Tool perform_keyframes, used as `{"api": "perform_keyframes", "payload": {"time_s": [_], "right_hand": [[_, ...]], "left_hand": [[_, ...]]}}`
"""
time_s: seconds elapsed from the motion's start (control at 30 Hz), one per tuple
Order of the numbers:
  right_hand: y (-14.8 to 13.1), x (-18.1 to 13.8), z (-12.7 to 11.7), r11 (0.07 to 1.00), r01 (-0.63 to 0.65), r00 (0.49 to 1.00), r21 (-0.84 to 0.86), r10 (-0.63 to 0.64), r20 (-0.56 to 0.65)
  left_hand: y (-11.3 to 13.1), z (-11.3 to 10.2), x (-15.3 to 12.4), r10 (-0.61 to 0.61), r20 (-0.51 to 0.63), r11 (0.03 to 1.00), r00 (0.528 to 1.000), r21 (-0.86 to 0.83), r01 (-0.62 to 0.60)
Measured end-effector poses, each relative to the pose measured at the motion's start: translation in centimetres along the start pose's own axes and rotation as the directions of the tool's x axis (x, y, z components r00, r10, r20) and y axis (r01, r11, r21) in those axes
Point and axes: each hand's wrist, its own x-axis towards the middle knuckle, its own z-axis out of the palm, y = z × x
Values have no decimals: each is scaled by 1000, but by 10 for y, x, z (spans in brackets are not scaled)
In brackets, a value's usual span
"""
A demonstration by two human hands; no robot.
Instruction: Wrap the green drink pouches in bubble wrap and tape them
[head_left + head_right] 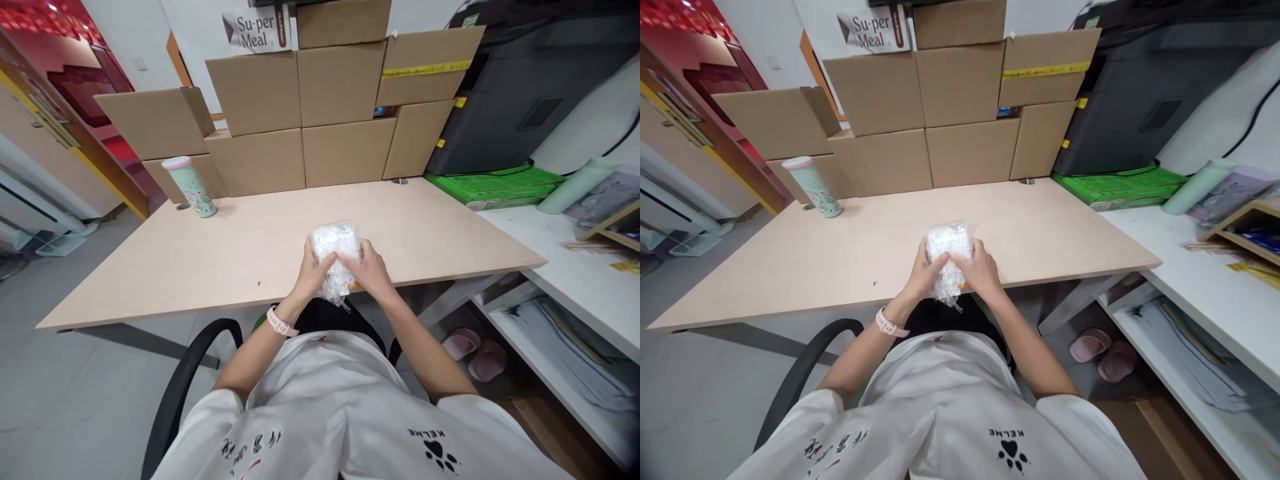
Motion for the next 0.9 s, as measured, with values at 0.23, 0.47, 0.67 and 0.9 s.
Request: {"api": "perform_keyframes", "payload": {"time_s": [0.23,0.47,0.67,0.9], "right_hand": [[6,13,-2,794,464,874,-393,-483,56],[32,34,7,865,458,876,-205,-401,268],[26,36,5,865,415,884,-281,-310,350],[30,36,8,854,416,883,-313,-297,363]], "left_hand": [[-6,1,8,393,14,664,919,687,-294],[-30,2,22,278,164,685,946,657,-316],[-22,-1,27,148,189,699,971,675,-238],[-24,0,27,145,186,748,972,623,-231]]}}
